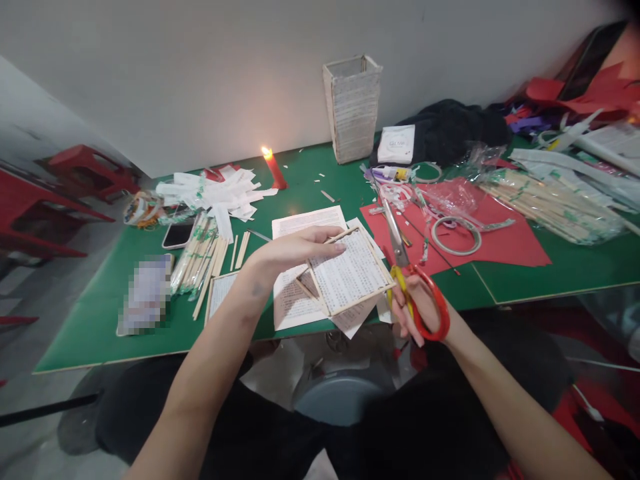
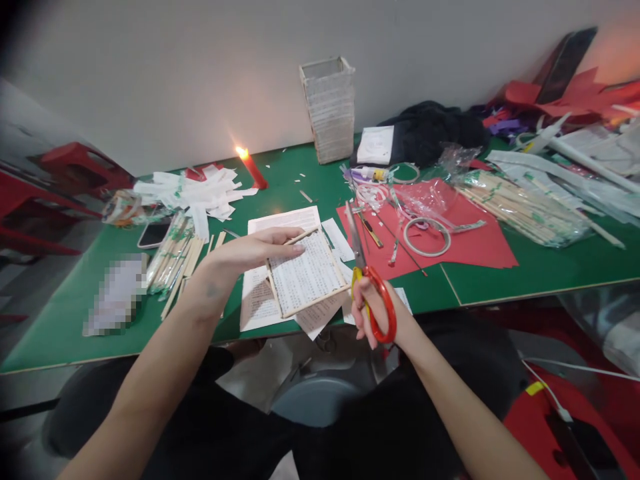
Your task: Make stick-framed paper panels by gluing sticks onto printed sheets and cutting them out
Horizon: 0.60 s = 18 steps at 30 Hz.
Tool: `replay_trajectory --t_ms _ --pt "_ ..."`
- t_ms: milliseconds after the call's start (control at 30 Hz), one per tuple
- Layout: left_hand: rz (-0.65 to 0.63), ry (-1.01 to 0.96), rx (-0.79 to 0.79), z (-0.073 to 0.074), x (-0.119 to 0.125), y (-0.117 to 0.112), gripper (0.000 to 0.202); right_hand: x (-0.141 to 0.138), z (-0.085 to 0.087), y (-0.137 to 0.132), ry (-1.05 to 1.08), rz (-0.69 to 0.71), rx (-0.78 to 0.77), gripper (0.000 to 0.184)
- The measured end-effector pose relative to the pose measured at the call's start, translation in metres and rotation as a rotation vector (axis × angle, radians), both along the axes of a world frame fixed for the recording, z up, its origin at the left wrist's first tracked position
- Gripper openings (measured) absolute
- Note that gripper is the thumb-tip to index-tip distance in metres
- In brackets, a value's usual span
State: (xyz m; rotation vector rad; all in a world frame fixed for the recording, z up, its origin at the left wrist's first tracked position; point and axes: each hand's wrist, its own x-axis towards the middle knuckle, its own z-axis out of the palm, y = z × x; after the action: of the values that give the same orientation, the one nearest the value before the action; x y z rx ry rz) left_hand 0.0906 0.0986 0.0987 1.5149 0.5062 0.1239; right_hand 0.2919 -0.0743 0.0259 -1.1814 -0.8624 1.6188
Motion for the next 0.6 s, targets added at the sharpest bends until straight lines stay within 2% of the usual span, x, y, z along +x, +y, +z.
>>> replay_trajectory --t_ms 100,167,333,400,500,600 --pt "0.092 0.036 -0.019 -0.004 -0.02 -0.006 0.035 0.013 0.009 -0.003 -0.015 -0.12 0.062 0.058" --pt "0.162 0.05 -0.029 -0.005 -0.04 -0.013 0.036 0.019 0.016 -0.01 -0.119 -0.193 0.059 0.058" --pt "0.45 0.127 -0.11 -0.013 -0.098 -0.042 0.046 0.019 0.013 -0.044 -0.502 -0.418 -0.166 0.055" --pt "0.524 0.168 -0.137 -0.021 -0.116 -0.054 0.047 0.012 0.007 -0.059 -0.748 -0.516 -0.265 0.05" --pt "0.619 0.146 -0.145 -0.035 -0.13 -0.069 0.046 -0.004 -0.001 -0.067 -0.991 -0.626 -0.297 0.045" --pt "0.73 0.082 -0.116 -0.046 -0.127 -0.08 0.046 -0.021 -0.01 -0.06 -1.014 -0.729 -0.275 0.043"
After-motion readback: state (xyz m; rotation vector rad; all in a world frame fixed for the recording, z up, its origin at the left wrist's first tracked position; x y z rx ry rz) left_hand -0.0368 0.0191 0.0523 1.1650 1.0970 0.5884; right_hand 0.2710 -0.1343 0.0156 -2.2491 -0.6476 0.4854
